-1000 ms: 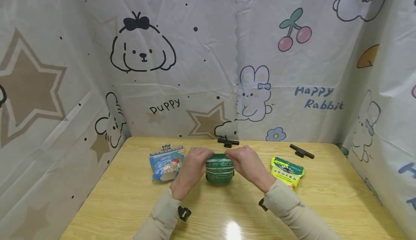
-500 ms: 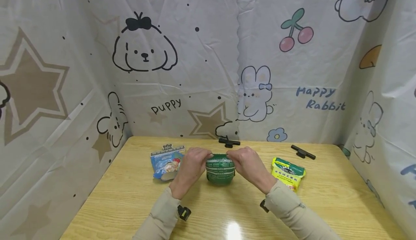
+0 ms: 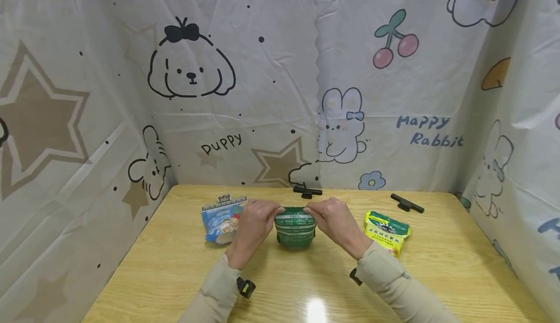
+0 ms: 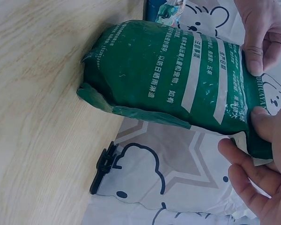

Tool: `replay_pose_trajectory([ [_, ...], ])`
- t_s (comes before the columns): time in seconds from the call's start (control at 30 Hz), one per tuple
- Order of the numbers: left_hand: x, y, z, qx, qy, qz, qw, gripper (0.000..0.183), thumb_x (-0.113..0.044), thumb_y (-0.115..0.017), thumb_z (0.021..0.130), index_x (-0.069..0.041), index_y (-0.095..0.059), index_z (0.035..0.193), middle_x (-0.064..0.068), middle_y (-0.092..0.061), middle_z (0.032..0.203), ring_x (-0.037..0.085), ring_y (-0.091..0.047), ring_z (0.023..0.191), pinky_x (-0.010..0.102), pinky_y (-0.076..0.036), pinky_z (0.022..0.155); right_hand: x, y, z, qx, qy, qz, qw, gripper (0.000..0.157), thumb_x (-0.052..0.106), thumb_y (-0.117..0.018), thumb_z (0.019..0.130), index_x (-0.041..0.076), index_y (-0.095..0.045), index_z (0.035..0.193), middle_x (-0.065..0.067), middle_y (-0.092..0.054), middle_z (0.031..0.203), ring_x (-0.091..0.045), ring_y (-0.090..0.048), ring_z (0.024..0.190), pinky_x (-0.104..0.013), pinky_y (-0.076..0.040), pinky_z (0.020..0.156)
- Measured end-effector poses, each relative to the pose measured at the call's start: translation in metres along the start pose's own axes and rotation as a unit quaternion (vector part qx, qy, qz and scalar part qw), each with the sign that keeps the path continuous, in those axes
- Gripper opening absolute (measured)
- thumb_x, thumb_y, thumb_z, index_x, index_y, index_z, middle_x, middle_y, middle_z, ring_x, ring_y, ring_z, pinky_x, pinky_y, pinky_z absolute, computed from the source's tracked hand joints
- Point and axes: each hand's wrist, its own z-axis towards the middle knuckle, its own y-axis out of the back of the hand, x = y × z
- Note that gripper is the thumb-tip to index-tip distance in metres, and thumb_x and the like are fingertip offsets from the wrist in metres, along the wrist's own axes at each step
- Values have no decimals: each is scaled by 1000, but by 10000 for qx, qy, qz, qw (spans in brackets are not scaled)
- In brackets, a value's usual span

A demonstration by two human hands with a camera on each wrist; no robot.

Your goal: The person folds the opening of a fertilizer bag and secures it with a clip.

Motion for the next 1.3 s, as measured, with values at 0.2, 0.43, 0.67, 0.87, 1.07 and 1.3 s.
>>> replay_pose_trajectory([
  [0.2,2,1,-2,-36,94,-107,9999,9,-21,-81,84,-12,-78,83,1,-78,76,14,-73,67,36,-57,71,-1,-1,-1,-123,19,78,9999,6,18,-75,92,14,-80,91,4,-79,81,-3,-68,65,-26,-55,64],
  [0.43,5,5,-7,-132,358,-172,9991,15,-29,-85,78,-15,-80,80,-2,-77,71,14,-71,64,35,-58,69,-3,-3,-5,-339,54,225,9992,6,18,-79,89,14,-81,88,2,-79,79,-3,-67,62,-24,-55,61],
  [0.67,10,6,-12,-107,744,-278,9968,18,-31,-85,77,-15,-78,76,-2,-75,69,11,-68,61,33,-58,66,-4,-3,-6,-443,1,89,9990,11,23,-79,88,13,-82,87,2,-79,77,-4,-66,59,-23,-53,57],
  [0.87,13,5,-17,-39,604,-557,9966,4,-12,-78,88,-8,-79,88,4,-78,78,17,-72,69,35,-60,67,-8,-1,-10,-217,-124,347,9991,8,12,-77,90,10,-81,97,-2,-81,90,-9,-74,72,-24,-59,65],
  [1.07,15,7,-19,-72,564,-652,9962,6,0,-71,91,-2,-77,93,11,-78,85,24,-74,76,35,-62,69,-12,-1,-12,-96,-8,462,9989,17,1,-71,92,7,-78,107,-8,-80,102,-18,-78,87,-30,-62,74],
  [1.3,14,11,-21,-65,725,-676,9950,7,-6,-75,89,-6,-80,94,9,-80,87,19,-75,73,33,-61,68,-11,-3,-17,-291,41,484,9984,18,2,-71,93,5,-78,108,-8,-80,98,-16,-78,80,-28,-62,68],
])
